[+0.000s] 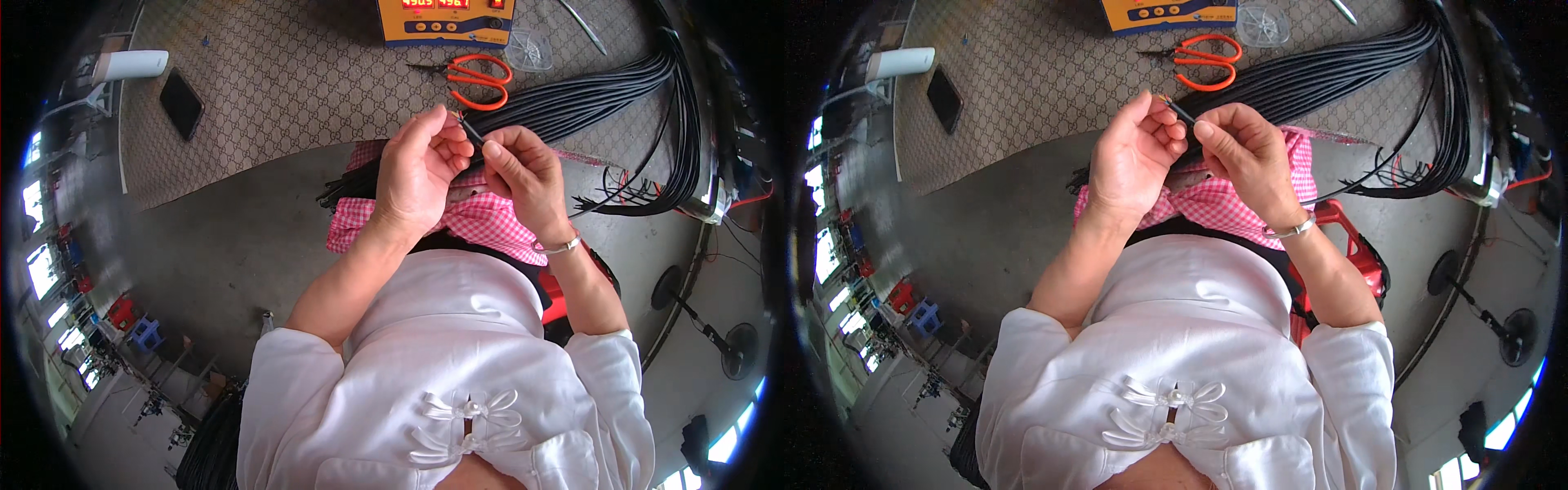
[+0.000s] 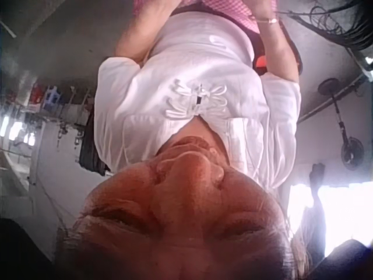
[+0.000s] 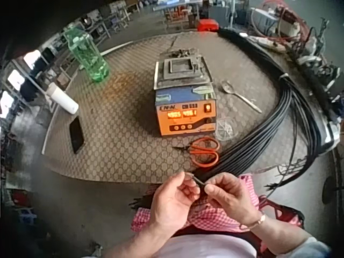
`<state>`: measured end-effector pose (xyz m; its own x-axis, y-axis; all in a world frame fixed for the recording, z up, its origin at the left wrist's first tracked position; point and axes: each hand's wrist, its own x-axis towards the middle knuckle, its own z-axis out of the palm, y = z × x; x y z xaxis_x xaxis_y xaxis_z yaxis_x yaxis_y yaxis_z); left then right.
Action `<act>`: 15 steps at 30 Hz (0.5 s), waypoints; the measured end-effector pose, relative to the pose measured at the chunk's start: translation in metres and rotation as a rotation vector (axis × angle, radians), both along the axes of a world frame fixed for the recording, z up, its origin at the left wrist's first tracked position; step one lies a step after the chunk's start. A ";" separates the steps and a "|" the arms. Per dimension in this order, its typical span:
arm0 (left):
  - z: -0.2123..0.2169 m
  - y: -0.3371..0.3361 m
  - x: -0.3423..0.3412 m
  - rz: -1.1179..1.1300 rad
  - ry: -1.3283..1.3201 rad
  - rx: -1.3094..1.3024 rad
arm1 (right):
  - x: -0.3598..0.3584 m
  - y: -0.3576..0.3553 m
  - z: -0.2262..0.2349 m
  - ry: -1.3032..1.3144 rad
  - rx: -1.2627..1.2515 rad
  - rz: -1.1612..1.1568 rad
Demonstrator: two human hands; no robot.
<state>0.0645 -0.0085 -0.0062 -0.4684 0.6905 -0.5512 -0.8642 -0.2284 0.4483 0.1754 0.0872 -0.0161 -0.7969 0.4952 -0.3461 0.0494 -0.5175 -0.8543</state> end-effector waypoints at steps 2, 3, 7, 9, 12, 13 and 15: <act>-0.003 0.000 -0.001 -0.024 -0.051 0.037 | 0.000 0.000 0.001 -0.013 -0.014 0.004; -0.004 0.001 -0.001 -0.038 -0.078 0.057 | 0.000 0.000 0.000 -0.008 -0.017 0.001; -0.005 0.001 -0.004 -0.056 -0.152 0.061 | 0.001 0.001 -0.002 -0.002 -0.031 0.000; -0.006 0.000 -0.005 -0.063 -0.184 0.066 | 0.001 0.002 -0.003 0.004 -0.040 0.005; -0.006 0.000 -0.005 -0.079 -0.249 0.118 | 0.001 0.002 -0.006 0.016 -0.053 0.001; -0.005 0.000 -0.005 -0.086 -0.233 0.111 | 0.001 0.002 -0.005 0.016 -0.054 -0.004; -0.003 0.001 -0.005 -0.100 -0.202 0.098 | 0.001 0.002 -0.004 0.010 -0.059 -0.009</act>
<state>0.0599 -0.0073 -0.0092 -0.2823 0.7826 -0.5548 -0.9545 -0.1713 0.2440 0.1761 0.0894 -0.0204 -0.7957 0.4818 -0.3670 0.0361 -0.5672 -0.8228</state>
